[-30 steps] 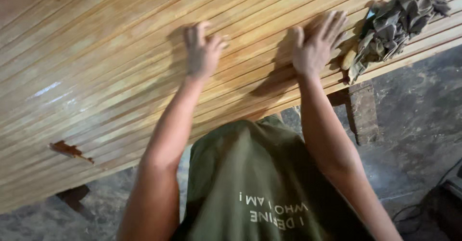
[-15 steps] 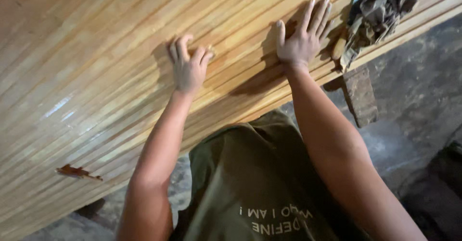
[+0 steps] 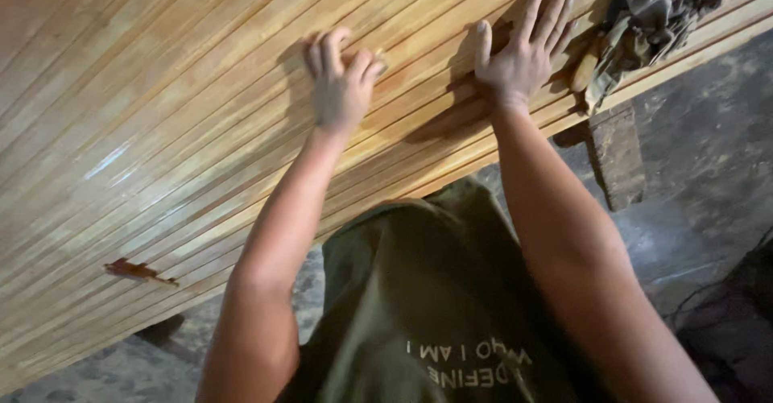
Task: The person sands a wooden slatted surface using a sanding block and a putty knife, then wipes the surface with a cloth. The person alternates between sanding and wiping, moving across different sections of the surface.
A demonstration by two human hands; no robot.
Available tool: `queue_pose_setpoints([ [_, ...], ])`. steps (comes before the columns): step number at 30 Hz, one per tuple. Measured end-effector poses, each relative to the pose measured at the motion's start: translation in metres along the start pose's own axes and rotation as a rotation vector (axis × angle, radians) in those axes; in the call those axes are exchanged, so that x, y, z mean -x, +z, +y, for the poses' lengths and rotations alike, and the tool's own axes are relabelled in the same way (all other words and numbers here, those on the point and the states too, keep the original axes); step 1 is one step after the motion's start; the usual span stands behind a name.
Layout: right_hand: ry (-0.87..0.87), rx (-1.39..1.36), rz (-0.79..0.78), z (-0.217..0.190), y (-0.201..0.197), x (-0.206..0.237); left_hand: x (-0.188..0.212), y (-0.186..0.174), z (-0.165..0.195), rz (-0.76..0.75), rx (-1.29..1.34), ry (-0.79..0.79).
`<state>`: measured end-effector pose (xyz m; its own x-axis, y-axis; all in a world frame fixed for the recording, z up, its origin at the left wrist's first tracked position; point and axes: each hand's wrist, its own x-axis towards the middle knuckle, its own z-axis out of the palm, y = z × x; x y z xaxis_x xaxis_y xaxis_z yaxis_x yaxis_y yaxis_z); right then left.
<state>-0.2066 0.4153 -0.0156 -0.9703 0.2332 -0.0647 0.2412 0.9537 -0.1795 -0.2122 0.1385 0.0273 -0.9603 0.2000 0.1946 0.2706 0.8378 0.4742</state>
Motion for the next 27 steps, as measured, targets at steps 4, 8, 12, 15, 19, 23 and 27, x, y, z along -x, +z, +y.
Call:
queue_pose_setpoints([
  [4, 0.025, -0.040, 0.034, 0.002, 0.002, 0.001, -0.047, 0.051, 0.045, 0.116, 0.066, 0.073],
  [8, 0.011, -0.037, 0.056, 0.001, 0.002, 0.003, -0.060, 0.055, 0.050, 0.085, 0.071, 0.085],
  [12, -0.027, -0.026, 0.095, 0.003, 0.003, 0.002, -0.030, 0.013, 0.013, 0.080, -0.030, 0.082],
  [15, 0.031, -0.039, -0.008, 0.004, 0.003, 0.001, -0.026, 0.010, 0.007, 0.023, -0.022, 0.031],
  [19, 0.010, -0.008, 0.028, -0.003, -0.001, 0.000, -0.062, 0.051, 0.038, 0.160, 0.077, 0.113],
  [23, -0.010, 0.017, 0.033, -0.012, -0.008, -0.003, -0.070, 0.048, 0.038, 0.072, 0.094, 0.069],
  [27, 0.009, 0.014, 0.048, -0.014, -0.012, -0.006, -0.050, 0.011, 0.018, -0.008, 0.094, 0.034],
])
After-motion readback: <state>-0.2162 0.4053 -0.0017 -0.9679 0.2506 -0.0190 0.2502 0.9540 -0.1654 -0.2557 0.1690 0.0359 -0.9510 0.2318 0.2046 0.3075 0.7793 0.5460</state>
